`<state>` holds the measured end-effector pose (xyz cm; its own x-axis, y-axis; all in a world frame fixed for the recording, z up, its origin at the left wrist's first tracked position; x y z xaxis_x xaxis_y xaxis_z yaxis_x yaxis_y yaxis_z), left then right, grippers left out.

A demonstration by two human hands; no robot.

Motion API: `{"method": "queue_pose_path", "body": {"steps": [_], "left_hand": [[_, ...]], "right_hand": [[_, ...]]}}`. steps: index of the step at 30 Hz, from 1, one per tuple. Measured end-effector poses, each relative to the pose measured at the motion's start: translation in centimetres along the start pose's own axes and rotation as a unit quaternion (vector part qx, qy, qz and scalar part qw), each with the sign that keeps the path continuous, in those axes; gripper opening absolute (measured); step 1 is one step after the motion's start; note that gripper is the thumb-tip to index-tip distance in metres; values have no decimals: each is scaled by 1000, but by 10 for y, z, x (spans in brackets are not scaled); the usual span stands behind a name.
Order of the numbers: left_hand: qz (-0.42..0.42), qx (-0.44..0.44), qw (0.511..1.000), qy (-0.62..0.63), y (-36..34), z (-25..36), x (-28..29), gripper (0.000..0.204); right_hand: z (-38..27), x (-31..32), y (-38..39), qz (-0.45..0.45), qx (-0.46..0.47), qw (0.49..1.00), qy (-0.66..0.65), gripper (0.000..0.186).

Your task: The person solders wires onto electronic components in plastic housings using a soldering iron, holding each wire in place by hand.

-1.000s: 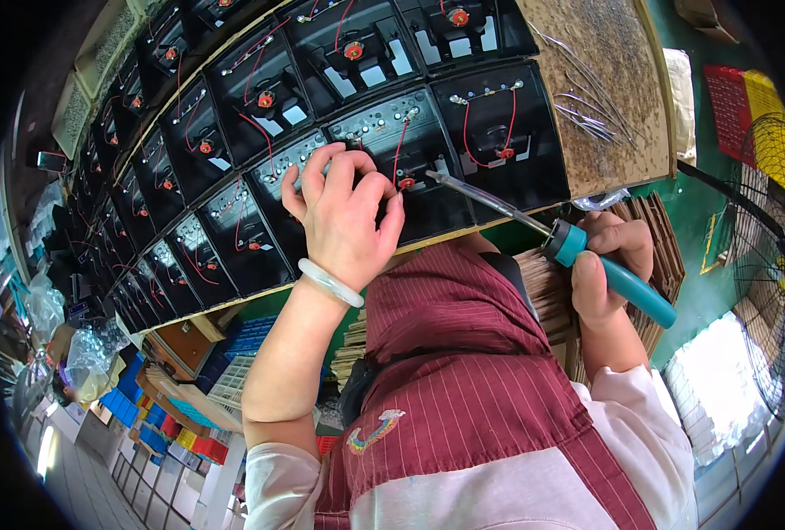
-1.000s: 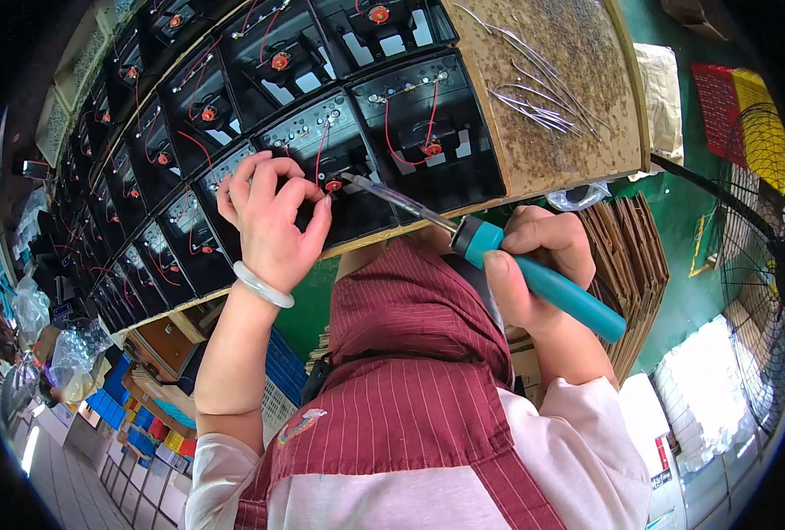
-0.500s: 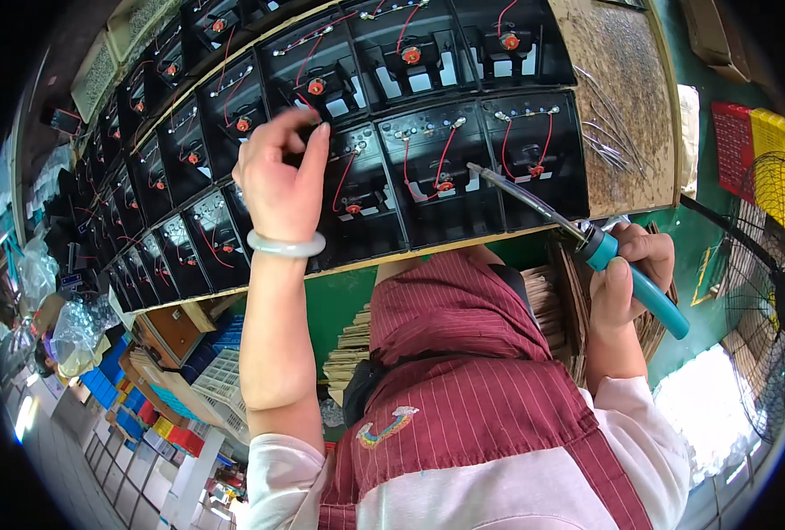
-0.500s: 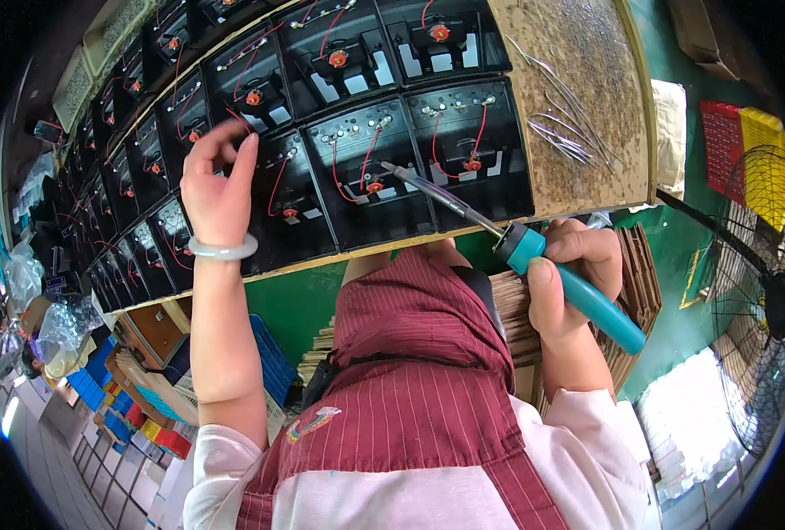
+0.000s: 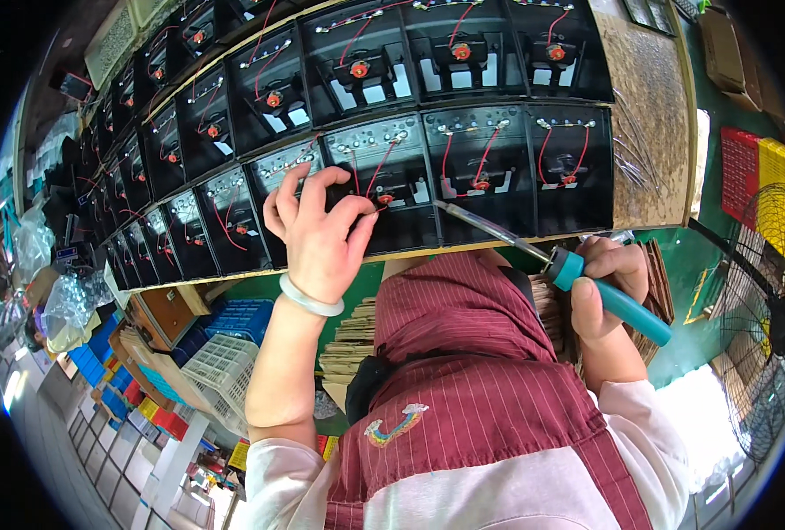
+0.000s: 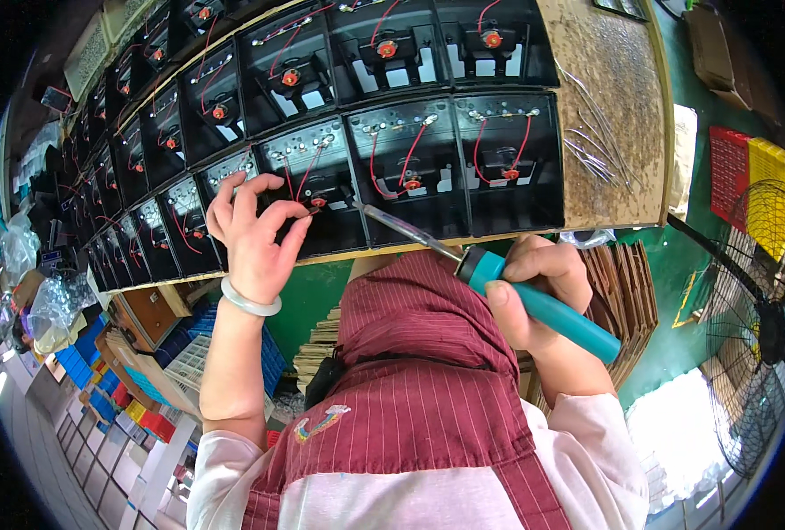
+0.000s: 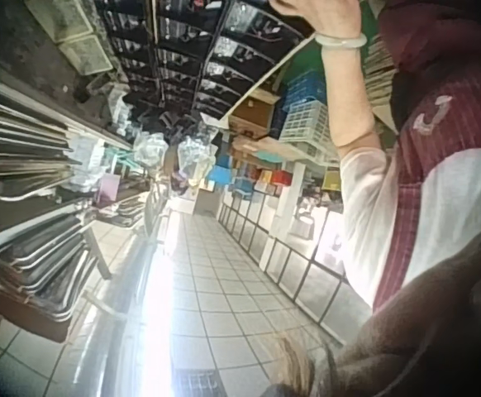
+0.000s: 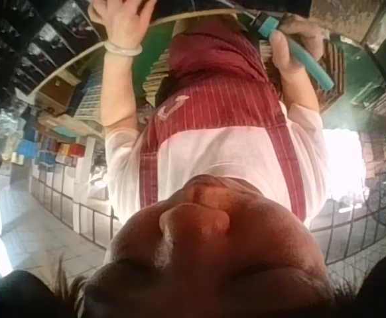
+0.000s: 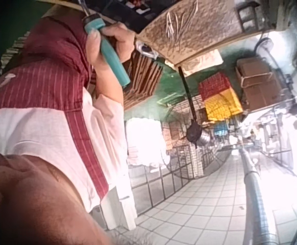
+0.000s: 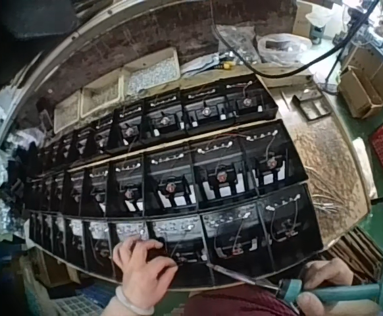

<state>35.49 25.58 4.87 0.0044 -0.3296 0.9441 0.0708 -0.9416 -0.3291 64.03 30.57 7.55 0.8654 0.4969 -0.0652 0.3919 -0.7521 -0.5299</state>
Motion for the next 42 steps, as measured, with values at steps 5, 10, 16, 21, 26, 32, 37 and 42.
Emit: {"method": "queue_pose_path", "body": {"steps": [5,10,16,21,26,32,37,42], "left_hand": [[-5,10,1000,26,-1,2,-8,12],[-15,0,999,37,-3,1,-10,12],[-32,-4,998,48,-4,0,-12,12],[-32,-6,998,50,-4,0,-13,12],[-25,-7,998,55,-5,0,-13,13],[-21,-9,998,59,-5,1,-13,13],[-16,-15,999,43,-7,1,-14,14],[-7,-24,999,40,-8,-2,-11,13]], "right_hand": [[13,-18,-7,-29,17,999,-4,27],[22,-29,-6,-43,21,999,18,28],[32,-39,-7,-42,18,998,41,29],[37,-43,-8,-29,25,998,43,28],[40,-45,-9,-25,40,998,30,26],[38,-47,-9,-33,41,998,24,26],[26,-31,-3,-7,20,1000,-15,27],[10,-19,3,28,30,999,-2,25]]}}
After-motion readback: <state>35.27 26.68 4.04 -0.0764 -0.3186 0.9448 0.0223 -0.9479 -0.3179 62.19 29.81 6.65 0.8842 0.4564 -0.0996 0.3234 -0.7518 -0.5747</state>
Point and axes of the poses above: each hand's wrist, its own y-axis away from the middle knuckle, its own x-axis out of the back of the hand, z = x × y, the point moved 7 cm from there along -y, towards the middle knuckle, and after that the axes turned 15 degrees about -y, right-handed, at the moved point
